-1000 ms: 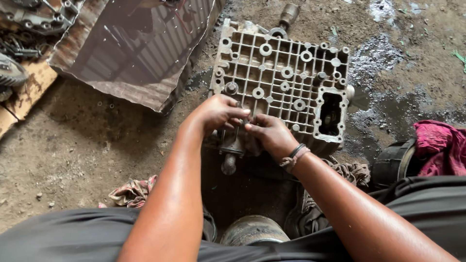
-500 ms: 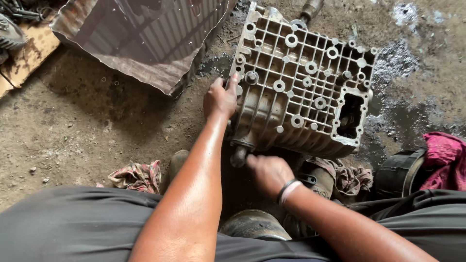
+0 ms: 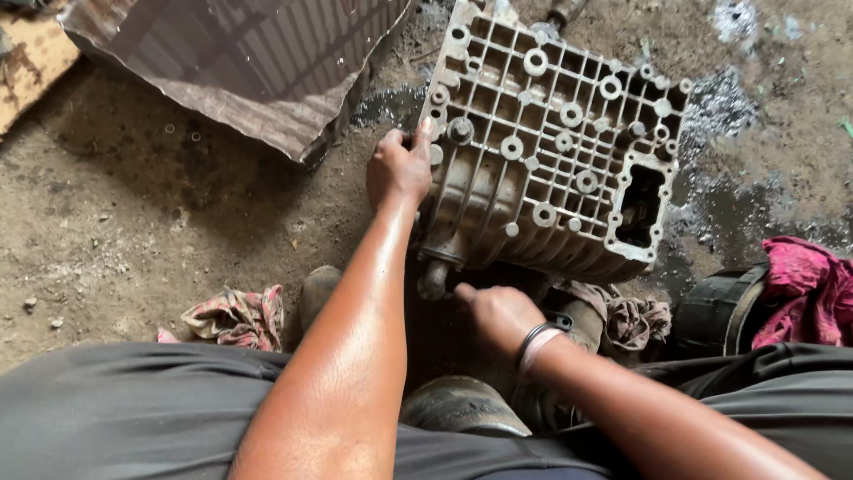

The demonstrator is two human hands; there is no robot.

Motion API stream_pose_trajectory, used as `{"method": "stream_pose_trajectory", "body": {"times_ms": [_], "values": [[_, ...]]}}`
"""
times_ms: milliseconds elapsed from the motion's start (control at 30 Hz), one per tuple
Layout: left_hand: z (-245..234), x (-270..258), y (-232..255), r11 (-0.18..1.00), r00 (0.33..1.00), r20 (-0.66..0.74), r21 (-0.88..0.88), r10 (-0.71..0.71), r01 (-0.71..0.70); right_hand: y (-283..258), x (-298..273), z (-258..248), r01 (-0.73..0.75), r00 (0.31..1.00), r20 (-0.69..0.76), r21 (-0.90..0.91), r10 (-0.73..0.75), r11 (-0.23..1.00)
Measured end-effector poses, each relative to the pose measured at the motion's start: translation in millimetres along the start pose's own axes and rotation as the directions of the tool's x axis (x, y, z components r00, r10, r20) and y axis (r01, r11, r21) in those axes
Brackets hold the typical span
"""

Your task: The person cleans the surface of a disassembled engine block using a cloth and a metal file. They wipe the top and sides of the block, then use the file to scrape away residue from the exterior surfaces.

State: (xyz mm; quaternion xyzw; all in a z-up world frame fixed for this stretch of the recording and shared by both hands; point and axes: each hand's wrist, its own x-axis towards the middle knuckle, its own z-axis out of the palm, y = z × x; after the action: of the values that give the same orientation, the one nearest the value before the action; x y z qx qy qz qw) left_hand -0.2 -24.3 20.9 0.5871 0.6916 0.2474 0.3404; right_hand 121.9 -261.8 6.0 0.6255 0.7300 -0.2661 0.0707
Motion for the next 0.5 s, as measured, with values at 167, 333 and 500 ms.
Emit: {"method": "stream_pose_trajectory", "body": {"times_ms": [167,333,500], "values": [[-1,0,8,0.999,0.999,0.001,0.020,-0.047,0.047,10,-1,14,-0.298,0.954,0.154,0.513,0.256,0.805],[1,0,4,0.998,0.999,0.007,0.028,-0.051,0.051,-5,8,18,-0.452,0.869,0.299,0.804,0.395,0.386],[8,5,-3,1.000,0.999,0.040,-0.017,-0.020,0.021,-26,12,5,-0.547,0.822,0.471,0.810,0.320,0.211]]}}
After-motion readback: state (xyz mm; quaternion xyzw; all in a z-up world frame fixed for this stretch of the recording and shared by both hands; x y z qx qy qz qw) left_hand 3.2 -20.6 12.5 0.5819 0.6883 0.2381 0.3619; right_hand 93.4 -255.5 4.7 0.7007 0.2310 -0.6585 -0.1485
